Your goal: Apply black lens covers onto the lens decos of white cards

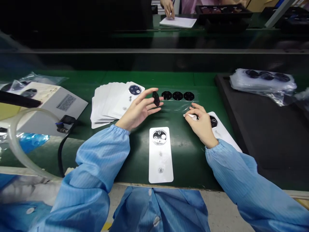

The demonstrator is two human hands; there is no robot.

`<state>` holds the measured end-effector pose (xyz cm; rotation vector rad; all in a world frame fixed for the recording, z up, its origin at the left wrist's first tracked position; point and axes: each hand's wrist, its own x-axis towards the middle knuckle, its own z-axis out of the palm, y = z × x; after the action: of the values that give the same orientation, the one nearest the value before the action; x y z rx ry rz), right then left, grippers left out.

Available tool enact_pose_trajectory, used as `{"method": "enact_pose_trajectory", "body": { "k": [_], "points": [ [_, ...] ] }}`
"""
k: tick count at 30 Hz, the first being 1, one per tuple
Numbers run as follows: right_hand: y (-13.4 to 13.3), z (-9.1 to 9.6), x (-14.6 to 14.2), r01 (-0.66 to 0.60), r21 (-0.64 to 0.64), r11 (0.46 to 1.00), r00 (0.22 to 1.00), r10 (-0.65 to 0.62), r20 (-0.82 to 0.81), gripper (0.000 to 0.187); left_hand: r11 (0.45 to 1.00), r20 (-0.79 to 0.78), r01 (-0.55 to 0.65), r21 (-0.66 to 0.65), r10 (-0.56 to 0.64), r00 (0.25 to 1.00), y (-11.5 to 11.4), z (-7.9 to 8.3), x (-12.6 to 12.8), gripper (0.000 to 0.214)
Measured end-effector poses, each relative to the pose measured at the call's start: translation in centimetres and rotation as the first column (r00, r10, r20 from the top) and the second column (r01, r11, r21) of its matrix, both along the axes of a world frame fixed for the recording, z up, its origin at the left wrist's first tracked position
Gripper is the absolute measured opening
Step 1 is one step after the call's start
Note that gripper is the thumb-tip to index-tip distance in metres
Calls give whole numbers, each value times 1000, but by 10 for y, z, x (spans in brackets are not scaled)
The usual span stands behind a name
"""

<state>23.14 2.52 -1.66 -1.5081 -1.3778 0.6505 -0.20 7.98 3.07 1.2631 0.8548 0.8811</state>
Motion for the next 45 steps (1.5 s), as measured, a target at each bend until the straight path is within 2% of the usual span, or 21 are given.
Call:
{"method": "enact_pose_trajectory", "body": {
  "k": [2,4,7,8,11,14,17,21,26,34,40,45],
  "points": [
    [-4,3,-3,14,38,999,1000,-15,21,4,994,49,-68,-90,73,996,-7,-4,-11,45],
    [-10,8,-8,-15,70,997,998,11,54,2,983,28,-125,-137,130,991,-12,-6,-18,44],
    [-24,19,-14,-231,47,972,970,226,95,3,985,-31,-110,-135,107,994,-20,-4,-29,35],
    [-29,24,-15,-335,14,942,938,332,98,5,990,-49,-92,-109,87,995,-24,-2,-32,34],
    [-40,35,-15,-582,-119,804,798,593,102,7,997,-154,-56,53,63,986,-41,0,-39,44],
    [-46,38,-12,-668,-225,709,696,703,149,9,976,-294,-2,217,68,953,-61,-2,-39,60],
    [-47,35,-9,-691,-269,671,641,741,199,9,937,-459,99,335,70,886,-76,-7,-35,66],
    [-47,29,-7,-696,-280,661,610,750,256,7,870,-624,269,413,55,780,-84,-15,-31,68],
    [-47,29,-8,-686,-289,668,611,744,270,8,833,-665,369,412,-2,747,-84,-20,-31,64],
    [-47,29,-10,-674,-287,680,630,733,257,10,838,-691,394,378,-29,723,-83,-25,-32,60],
    [-47,29,-11,-673,-275,687,628,726,279,11,804,-698,398,442,30,715,-83,-27,-31,60],
    [-48,29,-12,-672,-266,691,628,722,290,11,801,-699,405,441,23,715,-83,-27,-30,61]
  ]
}}
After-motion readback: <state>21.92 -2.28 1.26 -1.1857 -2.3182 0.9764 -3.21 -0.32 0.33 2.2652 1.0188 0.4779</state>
